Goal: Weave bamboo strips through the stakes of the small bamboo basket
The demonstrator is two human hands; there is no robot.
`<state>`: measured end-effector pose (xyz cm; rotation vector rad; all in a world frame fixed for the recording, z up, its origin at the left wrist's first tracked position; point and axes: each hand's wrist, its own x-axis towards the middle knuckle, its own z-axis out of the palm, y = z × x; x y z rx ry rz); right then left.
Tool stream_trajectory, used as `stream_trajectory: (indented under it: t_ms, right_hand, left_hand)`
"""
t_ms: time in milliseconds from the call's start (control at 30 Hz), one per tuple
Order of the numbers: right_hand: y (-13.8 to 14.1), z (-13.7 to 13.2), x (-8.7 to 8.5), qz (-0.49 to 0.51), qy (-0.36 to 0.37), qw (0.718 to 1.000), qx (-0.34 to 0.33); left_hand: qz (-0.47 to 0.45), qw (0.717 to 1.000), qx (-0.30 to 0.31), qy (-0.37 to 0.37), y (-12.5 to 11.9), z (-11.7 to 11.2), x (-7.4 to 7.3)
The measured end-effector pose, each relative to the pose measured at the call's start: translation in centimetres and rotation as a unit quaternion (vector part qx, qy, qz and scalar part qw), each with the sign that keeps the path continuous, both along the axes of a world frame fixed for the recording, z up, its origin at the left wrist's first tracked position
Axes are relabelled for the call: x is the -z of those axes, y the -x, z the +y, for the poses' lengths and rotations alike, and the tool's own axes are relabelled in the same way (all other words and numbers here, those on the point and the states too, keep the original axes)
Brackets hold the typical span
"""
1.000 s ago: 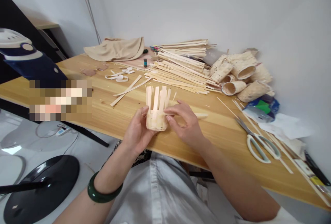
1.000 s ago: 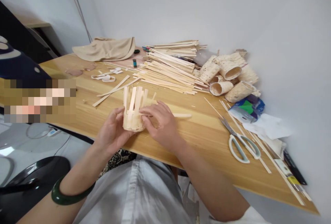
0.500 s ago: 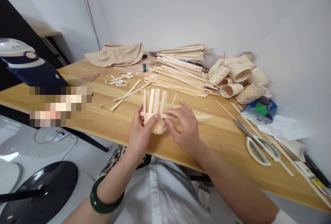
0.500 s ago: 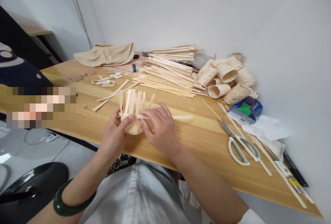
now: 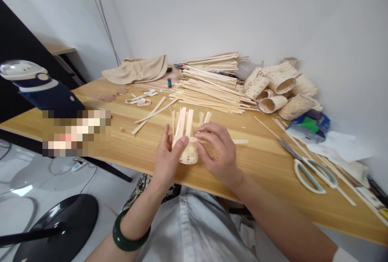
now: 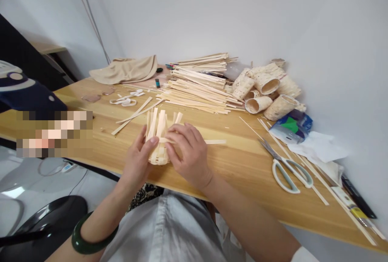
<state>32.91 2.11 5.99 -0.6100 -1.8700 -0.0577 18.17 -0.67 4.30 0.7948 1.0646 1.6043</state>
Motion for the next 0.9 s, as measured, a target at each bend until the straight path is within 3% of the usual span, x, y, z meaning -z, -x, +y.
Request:
stream_trajectory:
  t_ms: [67, 233, 333, 467, 533, 633, 900]
  right_hand:
    - [0.1, 0.0, 0.0, -0.01, -0.002, 1.0, 0.003]
    - [0.1, 0.3, 0.4, -0.049, -0.004, 0.998, -0.036]
    - [-0.2, 0.4, 0.3, -0.061, -0.028, 0.998, -0.007]
    - [-0.6, -0.3, -0.2, -0.05, -0.152, 0.983, 0.089]
    - [-0.7, -0.7, -0.3, -0.075, -0.179, 0.978, 0.08]
    - [-0.4, -0.8, 0.2, -0.118, -0.121, 0.984, 0.052]
    - [0.5, -0.7, 1.1, -0.032, 0.038, 0.999, -0.021]
  left_hand:
    - [0.021, 0.999, -0.024, -0.008, 0.3, 0.1, 0.2]
    - [0.059, 0.996, 0.051, -0.035, 0.6, 0.2, 0.2]
    - [0.038, 0.997, 0.062, -0.008, 0.5, 0.4, 0.5]
    - [0.012, 1.0, 0.008, -0.003, 0.5, 0.8, 1.1]
    - [-0.008, 1.0, -0.018, -0.018, 0.5, 1.0, 1.2]
    - [-0.03, 0.999, -0.019, -0.031, 0.5, 1.3, 1.2]
    - [-0.064, 0.997, 0.021, -0.037, 0.4, 1.8, 1.0]
